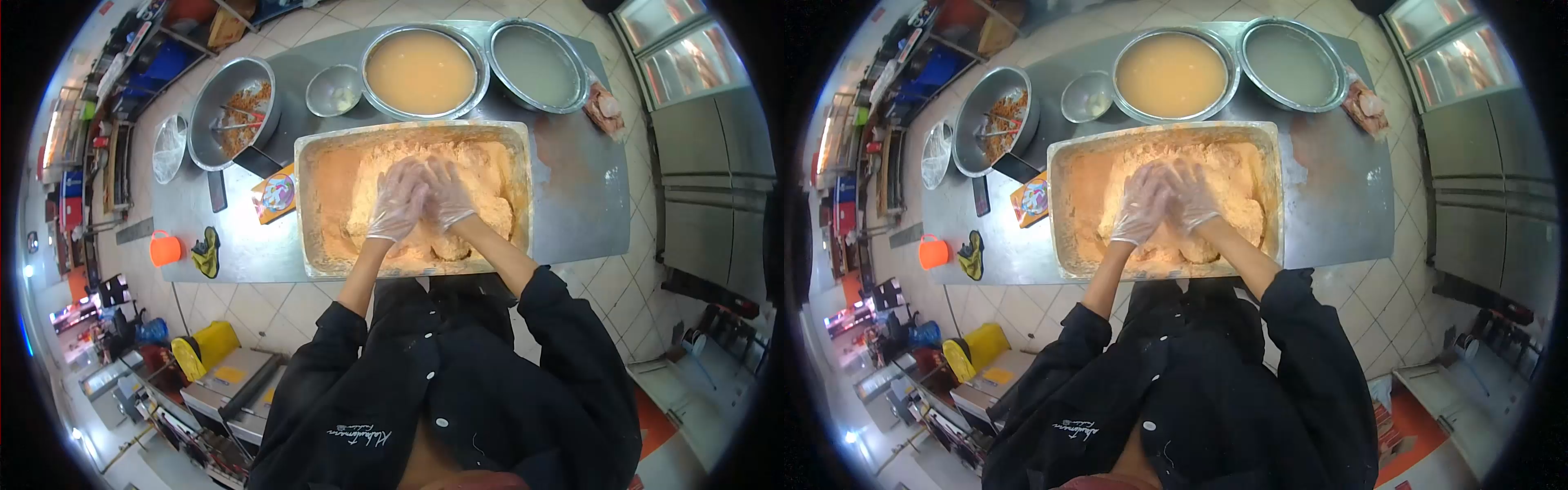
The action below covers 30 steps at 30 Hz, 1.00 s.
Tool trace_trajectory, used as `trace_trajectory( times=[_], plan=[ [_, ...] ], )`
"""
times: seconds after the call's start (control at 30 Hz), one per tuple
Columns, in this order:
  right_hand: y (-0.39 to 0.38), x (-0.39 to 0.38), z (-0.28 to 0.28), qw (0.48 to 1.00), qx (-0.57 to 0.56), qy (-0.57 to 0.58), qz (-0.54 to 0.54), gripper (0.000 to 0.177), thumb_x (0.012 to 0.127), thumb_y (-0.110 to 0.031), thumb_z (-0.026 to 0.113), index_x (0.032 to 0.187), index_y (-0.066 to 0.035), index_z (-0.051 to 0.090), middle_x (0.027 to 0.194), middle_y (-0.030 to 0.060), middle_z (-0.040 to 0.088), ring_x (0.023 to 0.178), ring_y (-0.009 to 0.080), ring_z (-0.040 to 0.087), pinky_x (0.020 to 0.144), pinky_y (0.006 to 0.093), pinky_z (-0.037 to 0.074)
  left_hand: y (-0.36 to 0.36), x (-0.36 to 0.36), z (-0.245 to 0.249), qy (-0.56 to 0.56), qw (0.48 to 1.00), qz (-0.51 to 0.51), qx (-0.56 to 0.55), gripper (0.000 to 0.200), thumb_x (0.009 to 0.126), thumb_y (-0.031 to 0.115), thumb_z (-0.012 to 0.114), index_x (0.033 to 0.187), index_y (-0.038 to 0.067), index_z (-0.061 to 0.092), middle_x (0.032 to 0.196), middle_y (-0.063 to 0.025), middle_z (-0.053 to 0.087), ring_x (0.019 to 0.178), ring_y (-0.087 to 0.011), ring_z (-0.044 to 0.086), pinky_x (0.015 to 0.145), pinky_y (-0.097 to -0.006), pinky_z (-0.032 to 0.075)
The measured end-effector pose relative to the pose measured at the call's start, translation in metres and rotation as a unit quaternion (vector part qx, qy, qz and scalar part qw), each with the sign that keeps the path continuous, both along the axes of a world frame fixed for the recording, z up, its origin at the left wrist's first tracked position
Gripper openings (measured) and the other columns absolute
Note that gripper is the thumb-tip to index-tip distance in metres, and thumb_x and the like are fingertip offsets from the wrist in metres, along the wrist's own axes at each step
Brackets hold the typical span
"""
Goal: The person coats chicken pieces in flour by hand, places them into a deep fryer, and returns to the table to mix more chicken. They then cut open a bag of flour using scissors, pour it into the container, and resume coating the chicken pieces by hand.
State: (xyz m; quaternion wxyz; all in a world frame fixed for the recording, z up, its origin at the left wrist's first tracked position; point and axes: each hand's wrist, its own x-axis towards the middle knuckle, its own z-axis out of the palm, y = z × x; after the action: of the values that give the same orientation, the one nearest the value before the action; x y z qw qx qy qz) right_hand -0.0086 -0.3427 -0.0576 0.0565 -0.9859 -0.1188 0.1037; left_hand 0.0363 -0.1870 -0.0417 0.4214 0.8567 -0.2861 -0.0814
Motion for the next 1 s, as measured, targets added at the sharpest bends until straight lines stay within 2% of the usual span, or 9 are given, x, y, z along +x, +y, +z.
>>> trace_trajectory(
  times=[0.07, 0.17, 0.3, 0.43, 0.63, 0.77, 0.87, 0.93, 1.0],
  plan=[
    [-0.016, -0.001, 0.014, 0.990, 0.106, 0.023, -0.089, 0.067, 0.094, -0.043, 0.051, 0.153, -0.017, 0.032, 0.161, 0.0109, 0.025, 0.148, 0.0372, 0.021, 0.118, 0.0563, 0.016, -0.002, -0.005, -0.014, -0.101, 0.977, 0.029, 0.186, 0.059, 0.092, 0.040, 0.058, 0.145, 0.019, 0.044, 0.151, -0.0185, 0.036, 0.140, -0.0387, 0.033, 0.114, -0.0590, 0.021],
    [-0.035, -0.013, 0.001, 0.965, 0.152, 0.029, -0.211, 0.068, 0.096, -0.046, 0.049, 0.154, -0.017, 0.028, 0.162, 0.0094, 0.022, 0.149, 0.0360, 0.019, 0.118, 0.0578, 0.014, 0.009, 0.002, -0.019, -0.068, 0.972, 0.074, 0.210, 0.072, 0.090, 0.050, 0.060, 0.151, 0.020, 0.035, 0.154, -0.0182, 0.031, 0.144, -0.0377, 0.026, 0.114, -0.0664, 0.012],
    [-0.052, -0.014, -0.013, 0.878, 0.148, 0.022, -0.455, 0.085, 0.094, -0.055, 0.048, 0.156, -0.007, 0.015, 0.159, 0.0201, 0.024, 0.147, 0.0362, 0.024, 0.119, 0.0436, 0.024, 0.034, 0.023, -0.048, 0.103, 0.956, 0.187, 0.199, 0.090, 0.090, 0.062, 0.052, 0.155, 0.009, 0.021, 0.160, -0.0213, 0.019, 0.148, -0.0390, 0.018, 0.120, -0.0511, 0.015],
    [-0.061, 0.015, 0.013, 0.811, 0.171, 0.215, -0.517, 0.097, 0.086, -0.067, 0.055, 0.150, 0.001, 0.030, 0.138, 0.0289, 0.051, 0.129, 0.0373, 0.051, 0.107, 0.0400, 0.041, 0.035, 0.055, -0.038, 0.317, 0.874, 0.192, 0.315, 0.100, 0.089, 0.079, 0.028, 0.150, -0.001, 0.033, 0.157, -0.0257, 0.026, 0.146, -0.0384, 0.024, 0.120, -0.0414, 0.020],
    [-0.067, 0.017, -0.011, 0.685, 0.403, 0.241, -0.556, 0.088, 0.079, -0.064, 0.069, 0.139, -0.001, 0.052, 0.136, 0.0256, 0.056, 0.128, 0.0335, 0.052, 0.106, 0.0387, 0.040, 0.035, 0.075, -0.016, 0.424, 0.880, 0.135, 0.166, 0.107, 0.086, 0.084, 0.023, 0.150, -0.001, 0.033, 0.155, -0.0234, 0.033, 0.145, -0.0336, 0.029, 0.118, -0.0407, 0.022],
    [-0.064, 0.021, -0.021, 0.633, 0.527, 0.293, -0.486, 0.079, 0.081, -0.057, 0.071, 0.137, -0.005, 0.056, 0.141, 0.0218, 0.053, 0.132, 0.0315, 0.047, 0.110, 0.0403, 0.034, 0.056, 0.086, -0.064, 0.326, 0.937, 0.072, 0.106, 0.105, 0.085, 0.086, 0.026, 0.153, 0.006, 0.028, 0.154, -0.0220, 0.035, 0.143, -0.0346, 0.033, 0.117, -0.0389, 0.023],
    [-0.065, 0.033, -0.040, 0.626, 0.500, 0.380, -0.463, 0.072, 0.083, -0.047, 0.072, 0.140, -0.008, 0.053, 0.146, 0.0189, 0.048, 0.136, 0.0317, 0.042, 0.113, 0.0425, 0.029, 0.055, 0.091, -0.069, 0.458, 0.873, 0.167, -0.015, 0.081, 0.094, 0.070, 0.035, 0.149, 0.011, 0.039, 0.149, -0.0204, 0.044, 0.135, -0.0345, 0.044, 0.111, -0.0378, 0.032],
    [-0.074, 0.034, -0.083, 0.682, 0.464, 0.408, -0.391, 0.072, 0.081, -0.043, 0.072, 0.137, 0.000, 0.054, 0.143, 0.0241, 0.050, 0.130, 0.0329, 0.048, 0.110, 0.0399, 0.034, 0.077, 0.097, -0.096, 0.340, 0.920, 0.021, 0.192, 0.052, 0.099, 0.046, 0.043, 0.137, 0.012, 0.051, 0.134, -0.0180, 0.057, 0.120, -0.0318, 0.056, 0.100, -0.0364, 0.043],
    [-0.056, 0.039, -0.023, 0.741, 0.390, 0.351, -0.420, 0.073, 0.078, -0.041, 0.072, 0.133, 0.004, 0.055, 0.136, 0.0272, 0.054, 0.124, 0.0342, 0.053, 0.106, 0.0390, 0.039, 0.069, 0.097, -0.074, 0.299, 0.907, -0.029, 0.294, 0.042, 0.098, 0.036, 0.043, 0.130, 0.011, 0.054, 0.126, -0.0175, 0.061, 0.114, -0.0309, 0.059, 0.094, -0.0370, 0.046]
  ],
)
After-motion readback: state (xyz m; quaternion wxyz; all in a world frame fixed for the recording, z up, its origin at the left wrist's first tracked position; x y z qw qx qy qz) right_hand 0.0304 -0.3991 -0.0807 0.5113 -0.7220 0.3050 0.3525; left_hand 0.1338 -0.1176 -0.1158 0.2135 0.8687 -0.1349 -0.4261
